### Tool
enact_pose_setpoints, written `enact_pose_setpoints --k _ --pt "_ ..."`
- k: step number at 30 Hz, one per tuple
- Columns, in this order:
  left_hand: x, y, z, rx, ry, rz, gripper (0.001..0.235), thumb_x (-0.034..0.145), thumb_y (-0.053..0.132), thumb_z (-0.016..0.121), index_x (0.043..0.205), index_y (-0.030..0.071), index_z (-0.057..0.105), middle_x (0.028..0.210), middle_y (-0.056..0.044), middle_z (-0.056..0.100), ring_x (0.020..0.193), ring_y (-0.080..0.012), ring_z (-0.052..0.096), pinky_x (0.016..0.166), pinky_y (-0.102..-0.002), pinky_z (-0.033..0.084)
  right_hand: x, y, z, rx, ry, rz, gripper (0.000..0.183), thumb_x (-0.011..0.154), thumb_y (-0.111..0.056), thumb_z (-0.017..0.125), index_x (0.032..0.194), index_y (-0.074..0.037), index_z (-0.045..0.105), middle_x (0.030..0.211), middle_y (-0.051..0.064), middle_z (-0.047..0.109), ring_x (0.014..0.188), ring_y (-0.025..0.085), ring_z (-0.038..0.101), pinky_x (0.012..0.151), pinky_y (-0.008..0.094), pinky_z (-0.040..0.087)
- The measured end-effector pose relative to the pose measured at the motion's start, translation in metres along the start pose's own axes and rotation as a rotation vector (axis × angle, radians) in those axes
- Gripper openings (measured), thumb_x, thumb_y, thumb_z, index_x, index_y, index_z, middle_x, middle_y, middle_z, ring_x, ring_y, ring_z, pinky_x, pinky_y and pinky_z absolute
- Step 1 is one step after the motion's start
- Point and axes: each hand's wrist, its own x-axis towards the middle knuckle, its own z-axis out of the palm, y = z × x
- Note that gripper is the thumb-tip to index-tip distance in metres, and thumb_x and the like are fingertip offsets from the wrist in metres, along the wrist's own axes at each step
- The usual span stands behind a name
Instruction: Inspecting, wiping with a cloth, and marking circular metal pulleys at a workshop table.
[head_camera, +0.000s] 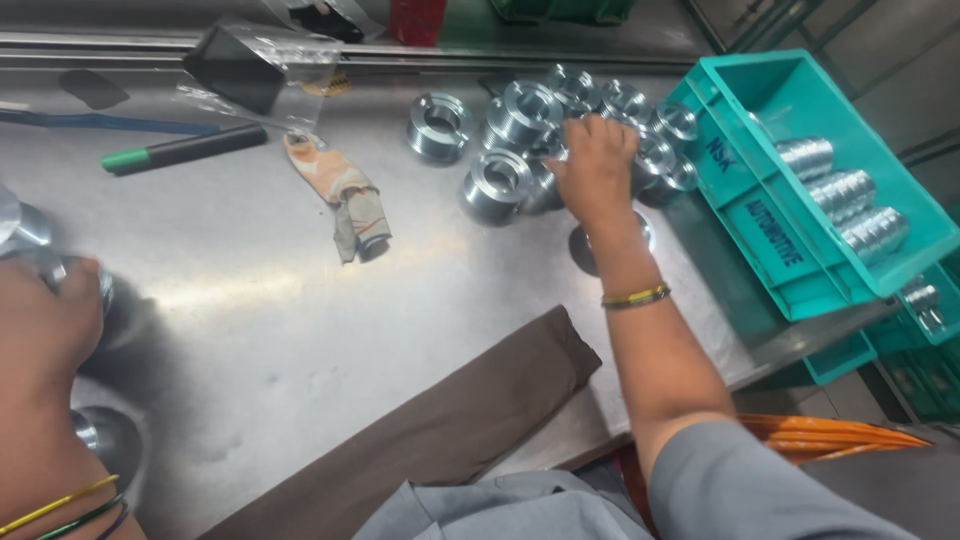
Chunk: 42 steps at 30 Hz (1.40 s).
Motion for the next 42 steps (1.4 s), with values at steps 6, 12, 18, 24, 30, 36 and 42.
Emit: enact_pose_setpoints --k 6,12,18,24,30,36,42 --pt "-0.017 0.065 -0.017 -1.455 -0.195 0.005 0.032 0.09 0.009 0.084 0.114 0.007 0.063 0.103 -0.001 0.063 0.09 -0.0121 0.062 0.079 -0.03 0.052 0.066 -0.175 -0.019 0.768 -0.123 -0.065 0.036 0.096 -0.023 0.08 0.126 -0.006 0.068 0.118 0.007 0.069 0.107 0.025 0.069 0.095 0.037 0.056" --pt "-0.04 0.126 -0.022 -0.998 0.064 0.545 0.039 0.08 0.01 0.082 0.113 0.004 0.062 0.097 -0.009 0.07 0.086 -0.0173 0.069 0.076 -0.036 0.058 0.038 -0.28 0.02 2.402 -1.189 0.641 0.065 0.101 -0.057 0.048 0.139 -0.004 0.05 0.114 0.018 0.066 0.098 0.027 0.072 0.089 0.042 0.063" --pt "-0.047 0.125 -0.011 -0.545 0.231 0.67 0.051 0.069 0.01 0.086 0.115 0.009 0.065 0.103 -0.009 0.068 0.097 -0.031 0.064 0.091 -0.047 0.047 0.032 -0.284 0.02 2.581 -1.111 0.85 0.062 0.1 -0.059 0.05 0.133 -0.006 0.05 0.122 0.016 0.063 0.108 0.027 0.069 0.091 0.044 0.06" --pt "-0.044 0.118 -0.012 -1.156 -0.361 0.284 0.045 0.077 0.003 0.069 0.121 0.005 0.058 0.103 -0.005 0.066 0.092 -0.014 0.064 0.081 -0.032 0.055 0.038 -0.278 0.002 1.697 -0.219 -0.292 0.056 0.102 -0.038 0.069 0.14 -0.004 0.047 0.13 0.021 0.046 0.121 0.035 0.053 0.103 0.048 0.05" --pt "-0.048 0.131 -0.021 -0.878 -0.197 0.501 0.039 0.078 0.0 0.069 0.115 0.005 0.06 0.104 -0.001 0.069 0.096 -0.01 0.069 0.087 -0.027 0.056 0.029 -0.271 0.045 2.546 -1.157 0.928 0.052 0.104 -0.044 0.065 0.132 -0.003 0.049 0.118 0.017 0.055 0.107 0.028 0.063 0.094 0.047 0.057" --pt "-0.046 0.119 -0.012 -1.105 -0.383 0.275 0.038 0.08 -0.001 0.066 0.117 0.004 0.058 0.1 -0.003 0.062 0.09 -0.0111 0.06 0.081 -0.029 0.053 0.034 -0.277 0.003 1.801 -0.342 -0.053 0.06 0.099 -0.042 0.069 0.136 0.002 0.052 0.124 0.013 0.05 0.118 0.027 0.056 0.096 0.044 0.055" --pt "-0.048 0.13 -0.027 -0.975 -0.322 0.377 0.04 0.08 0.001 0.067 0.12 0.003 0.059 0.102 -0.003 0.066 0.094 -0.0106 0.065 0.087 -0.029 0.055 0.039 -0.272 0.021 2.415 -1.171 0.923 0.055 0.094 -0.05 0.064 0.129 -0.009 0.056 0.115 0.022 0.067 0.101 0.028 0.071 0.088 0.041 0.059"
